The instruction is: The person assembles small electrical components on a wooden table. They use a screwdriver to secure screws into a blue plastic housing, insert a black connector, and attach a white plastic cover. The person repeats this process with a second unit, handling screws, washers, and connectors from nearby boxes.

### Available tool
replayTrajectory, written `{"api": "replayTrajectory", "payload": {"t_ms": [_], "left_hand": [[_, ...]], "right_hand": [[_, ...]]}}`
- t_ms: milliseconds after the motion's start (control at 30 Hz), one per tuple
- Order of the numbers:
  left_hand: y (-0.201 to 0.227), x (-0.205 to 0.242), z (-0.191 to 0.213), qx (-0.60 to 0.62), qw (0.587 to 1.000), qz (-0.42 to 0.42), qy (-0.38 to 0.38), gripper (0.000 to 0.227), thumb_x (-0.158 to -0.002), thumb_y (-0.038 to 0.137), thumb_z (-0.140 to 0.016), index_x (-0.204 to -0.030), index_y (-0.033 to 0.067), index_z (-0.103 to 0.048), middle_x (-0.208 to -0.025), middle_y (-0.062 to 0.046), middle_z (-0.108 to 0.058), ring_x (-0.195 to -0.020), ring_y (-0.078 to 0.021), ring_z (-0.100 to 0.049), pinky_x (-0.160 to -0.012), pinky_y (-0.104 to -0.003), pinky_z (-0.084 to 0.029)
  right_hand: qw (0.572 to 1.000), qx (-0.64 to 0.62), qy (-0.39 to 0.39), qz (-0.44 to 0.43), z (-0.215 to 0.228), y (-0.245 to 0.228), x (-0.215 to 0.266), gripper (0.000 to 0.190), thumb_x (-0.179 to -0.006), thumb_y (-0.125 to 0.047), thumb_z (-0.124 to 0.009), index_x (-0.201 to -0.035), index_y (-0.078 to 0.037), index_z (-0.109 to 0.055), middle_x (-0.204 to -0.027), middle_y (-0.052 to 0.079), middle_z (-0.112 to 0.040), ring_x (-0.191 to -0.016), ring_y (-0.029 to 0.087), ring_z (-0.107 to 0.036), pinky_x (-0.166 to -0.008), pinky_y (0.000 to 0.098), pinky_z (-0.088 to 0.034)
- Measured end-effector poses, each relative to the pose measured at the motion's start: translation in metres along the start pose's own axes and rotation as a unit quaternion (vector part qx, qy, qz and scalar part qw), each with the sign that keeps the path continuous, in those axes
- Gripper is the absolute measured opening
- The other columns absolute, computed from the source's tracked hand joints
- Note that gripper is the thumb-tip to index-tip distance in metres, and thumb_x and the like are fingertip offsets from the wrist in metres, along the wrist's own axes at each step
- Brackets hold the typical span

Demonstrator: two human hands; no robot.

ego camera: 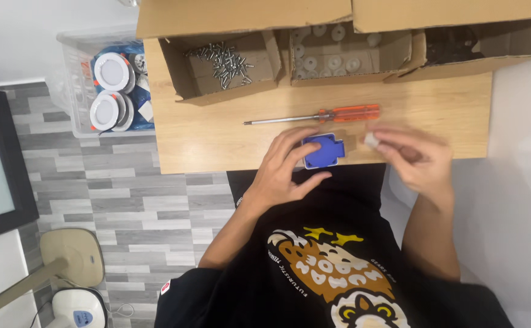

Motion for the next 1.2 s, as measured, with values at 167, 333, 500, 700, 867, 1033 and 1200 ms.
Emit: {"api": "replayTrajectory", "payload": {"t_ms": [167, 333, 500, 700, 867, 1033, 1200], "left_hand": [[0.001, -0.001, 0.001, 0.030, 0.998, 0.013, 0.052, 0.055, -0.094, 0.018, -0.089, -0.142, 0.0069, -0.065, -0.148, -0.023, -0.064, -0.130, -0.0459, -0.069, -0.106, -0.057, -0.060], [0.006, -0.010, 0.008, 0.066, 0.996, 0.033, 0.046, 0.054, -0.096, 0.013, -0.087, -0.142, 0.0022, -0.063, -0.141, -0.024, -0.068, -0.127, -0.0440, -0.072, -0.105, -0.055, -0.061], [0.000, -0.005, 0.015, 0.129, 0.989, 0.048, 0.057, 0.054, -0.094, 0.010, -0.088, -0.140, -0.0025, -0.062, -0.139, -0.026, -0.069, -0.127, -0.0437, -0.072, -0.105, -0.054, -0.061], [0.005, -0.003, 0.023, 0.145, 0.987, 0.029, 0.067, 0.053, -0.093, 0.008, -0.088, -0.138, -0.0034, -0.062, -0.137, -0.027, -0.068, -0.128, -0.0452, -0.071, -0.105, -0.056, -0.061], [0.007, 0.000, 0.023, 0.147, 0.987, 0.013, 0.067, 0.053, -0.091, 0.005, -0.089, -0.137, -0.0026, -0.063, -0.136, -0.027, -0.069, -0.127, -0.0459, -0.071, -0.105, -0.058, -0.061], [0.010, 0.001, 0.021, 0.157, 0.985, 0.001, 0.069, 0.053, -0.090, 0.004, -0.090, -0.136, -0.0025, -0.064, -0.135, -0.027, -0.070, -0.127, -0.0470, -0.071, -0.105, -0.059, -0.061], [0.017, -0.002, 0.024, 0.176, 0.980, -0.037, 0.081, 0.050, -0.088, -0.001, -0.089, -0.132, -0.0047, -0.067, -0.130, -0.030, -0.071, -0.121, -0.0511, -0.072, -0.102, -0.068, -0.060]], "right_hand": [[0.999, -0.029, 0.011, 0.033, -0.010, 0.005, 0.005, 0.024, -0.091, 0.010, -0.082, -0.114, 0.008, -0.080, -0.116, 0.026, -0.080, -0.104, 0.032, -0.081, -0.083, 0.0383, -0.066], [0.996, -0.049, 0.033, 0.070, -0.024, -0.006, 0.001, 0.025, -0.089, 0.011, -0.084, -0.114, 0.009, -0.080, -0.111, 0.026, -0.079, -0.097, 0.028, -0.081, -0.079, 0.0378, -0.066], [0.996, -0.052, 0.034, 0.067, -0.032, -0.011, 0.000, 0.024, -0.088, 0.010, -0.085, -0.112, 0.008, -0.080, -0.110, 0.026, -0.079, -0.092, 0.028, -0.081, -0.078, 0.0385, -0.067], [0.996, -0.029, 0.027, 0.083, -0.041, -0.023, -0.002, 0.025, -0.088, 0.011, -0.084, -0.113, 0.007, -0.081, -0.108, 0.024, -0.081, -0.097, 0.032, -0.083, -0.080, 0.0401, -0.067], [0.996, -0.015, 0.026, 0.087, -0.043, -0.023, -0.001, 0.025, -0.088, 0.010, -0.085, -0.113, 0.007, -0.081, -0.110, 0.023, -0.082, -0.100, 0.033, -0.082, -0.083, 0.0405, -0.067], [0.996, -0.016, 0.020, 0.086, -0.044, -0.028, -0.002, 0.027, -0.088, 0.010, -0.084, -0.114, 0.006, -0.081, -0.110, 0.021, -0.082, -0.102, 0.032, -0.082, -0.084, 0.0408, -0.067], [0.997, -0.027, 0.025, 0.074, -0.040, -0.015, 0.002, 0.023, -0.087, 0.008, -0.087, -0.109, 0.005, -0.083, -0.104, 0.019, -0.081, -0.093, 0.027, -0.082, -0.075, 0.0351, -0.068]]}}
Point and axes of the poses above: each hand's wrist, its own x-axis away from the middle knuckle, its own z-axis out of the back of the hand, y = z × x, the point moved 7 cm from there along -x, towards the middle knuckle
